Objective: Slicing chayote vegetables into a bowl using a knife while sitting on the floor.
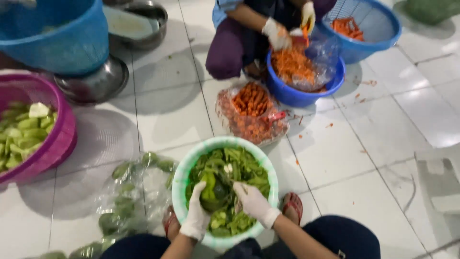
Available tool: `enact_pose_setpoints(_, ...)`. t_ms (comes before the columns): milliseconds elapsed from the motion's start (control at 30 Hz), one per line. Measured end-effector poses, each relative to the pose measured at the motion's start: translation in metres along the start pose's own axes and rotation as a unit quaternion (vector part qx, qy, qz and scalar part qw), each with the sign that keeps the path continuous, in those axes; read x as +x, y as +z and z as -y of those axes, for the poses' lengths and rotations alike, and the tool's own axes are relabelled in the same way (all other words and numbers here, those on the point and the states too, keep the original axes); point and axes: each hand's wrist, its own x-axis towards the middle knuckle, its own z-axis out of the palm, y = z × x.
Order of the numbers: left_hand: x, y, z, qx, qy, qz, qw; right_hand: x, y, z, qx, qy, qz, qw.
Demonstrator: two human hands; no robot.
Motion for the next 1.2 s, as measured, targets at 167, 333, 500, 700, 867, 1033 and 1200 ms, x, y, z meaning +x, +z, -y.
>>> enact_pose_setpoints(167,-0.034,0.016,-0.001,-0.016,0.032,0.029,0.999,0.014,0.004,-0.016,-0.103,-0.184,-0.108,0.971)
enact_pose_setpoints(333,-0.028,0.006,0.001,-0.032,0.043,0.018,0.998,-0.001,0.014,-0.032,-0.085,-0.169,-0.090,0.978)
enact_pose_setpoints(500,-0.014,0.006,-0.004,-0.012,0.042,-0.009,0.999,0.036,0.012,-0.058,-0.066,-0.183,-0.088,0.977)
enact_pose_setpoints(700,-0.005,0.002,-0.001,-0.080,0.041,-0.001,0.996,-0.032,0.025,-0.015,-0.246,-0.220,-0.123,0.936)
enact_pose_setpoints(867,0.004,0.004,0.004,-0.119,0.021,0.027,0.992,-0.023,0.035,-0.033,-0.406,-0.330,-0.206,0.827)
enact_pose_setpoints(1033,0.003,0.003,0.002,-0.118,0.012,0.039,0.992,-0.017,0.031,-0.033,-0.455,-0.392,-0.250,0.759)
enact_pose_setpoints(1200,-0.005,0.005,-0.001,-0.109,0.006,0.042,0.993,-0.014,0.032,-0.033,-0.469,-0.428,-0.281,0.720)
